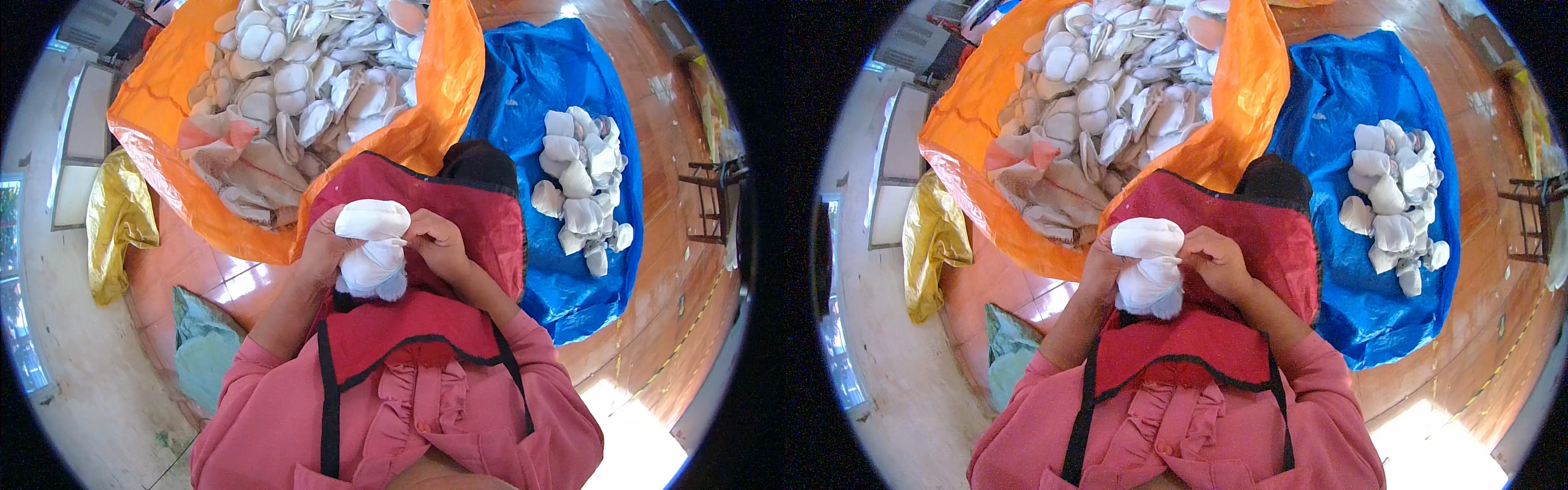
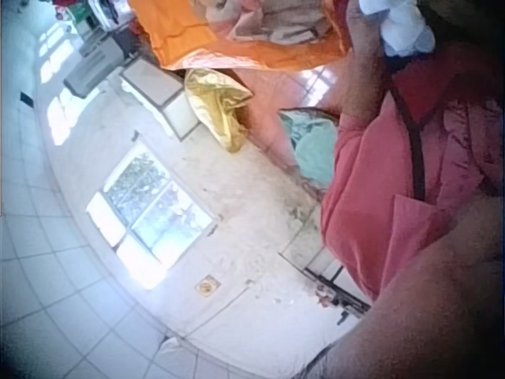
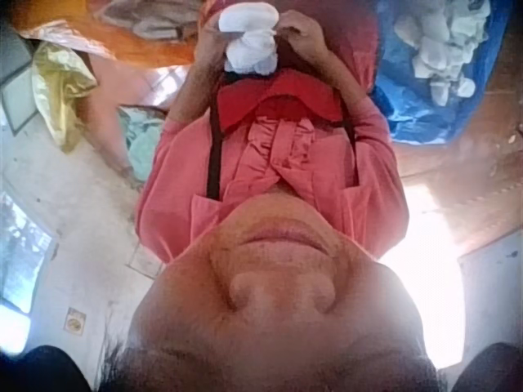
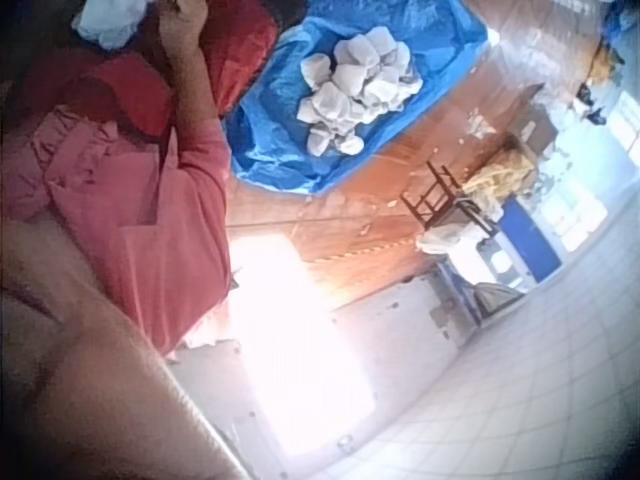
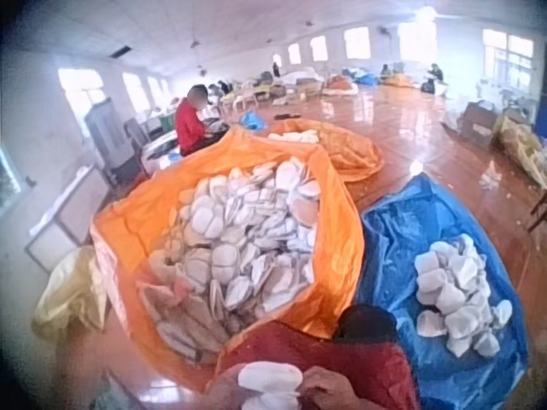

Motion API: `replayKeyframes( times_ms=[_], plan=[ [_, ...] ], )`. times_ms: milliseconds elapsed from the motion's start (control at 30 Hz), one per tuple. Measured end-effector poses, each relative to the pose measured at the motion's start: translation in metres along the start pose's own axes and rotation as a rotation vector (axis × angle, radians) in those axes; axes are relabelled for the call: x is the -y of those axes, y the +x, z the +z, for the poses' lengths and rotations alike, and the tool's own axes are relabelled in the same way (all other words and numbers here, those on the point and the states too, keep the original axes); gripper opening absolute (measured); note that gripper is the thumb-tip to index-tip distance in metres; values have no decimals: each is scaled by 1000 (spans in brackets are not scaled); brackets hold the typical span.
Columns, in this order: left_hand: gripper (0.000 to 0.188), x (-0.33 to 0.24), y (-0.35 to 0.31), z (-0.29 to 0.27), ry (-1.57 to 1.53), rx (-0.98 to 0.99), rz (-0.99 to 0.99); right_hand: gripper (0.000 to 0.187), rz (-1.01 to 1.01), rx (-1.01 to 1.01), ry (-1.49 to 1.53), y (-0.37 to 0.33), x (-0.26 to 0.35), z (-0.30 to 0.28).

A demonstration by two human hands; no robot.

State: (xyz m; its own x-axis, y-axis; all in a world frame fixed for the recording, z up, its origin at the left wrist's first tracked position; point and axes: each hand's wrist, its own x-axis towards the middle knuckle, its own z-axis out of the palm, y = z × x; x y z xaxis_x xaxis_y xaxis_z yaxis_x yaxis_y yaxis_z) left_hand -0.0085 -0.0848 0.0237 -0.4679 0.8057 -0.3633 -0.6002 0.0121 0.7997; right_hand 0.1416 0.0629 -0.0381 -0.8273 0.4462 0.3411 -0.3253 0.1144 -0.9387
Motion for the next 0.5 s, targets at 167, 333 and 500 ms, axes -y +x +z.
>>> replayKeyframes(
  times_ms=[167, 333, 500],
  plan=[
    [20, -15, 8, 0, 616, -26, 280, 18, 6, -309, -69, 1, -4, 2],
    [27, -19, 10, 2, 1069, -11, 526, 13, -56, -284, -48, 6, 9, 3],
    [29, -18, 12, 3, 1196, 36, 683, 12, 39, -162, -177, 4, 1, 2]
  ],
)
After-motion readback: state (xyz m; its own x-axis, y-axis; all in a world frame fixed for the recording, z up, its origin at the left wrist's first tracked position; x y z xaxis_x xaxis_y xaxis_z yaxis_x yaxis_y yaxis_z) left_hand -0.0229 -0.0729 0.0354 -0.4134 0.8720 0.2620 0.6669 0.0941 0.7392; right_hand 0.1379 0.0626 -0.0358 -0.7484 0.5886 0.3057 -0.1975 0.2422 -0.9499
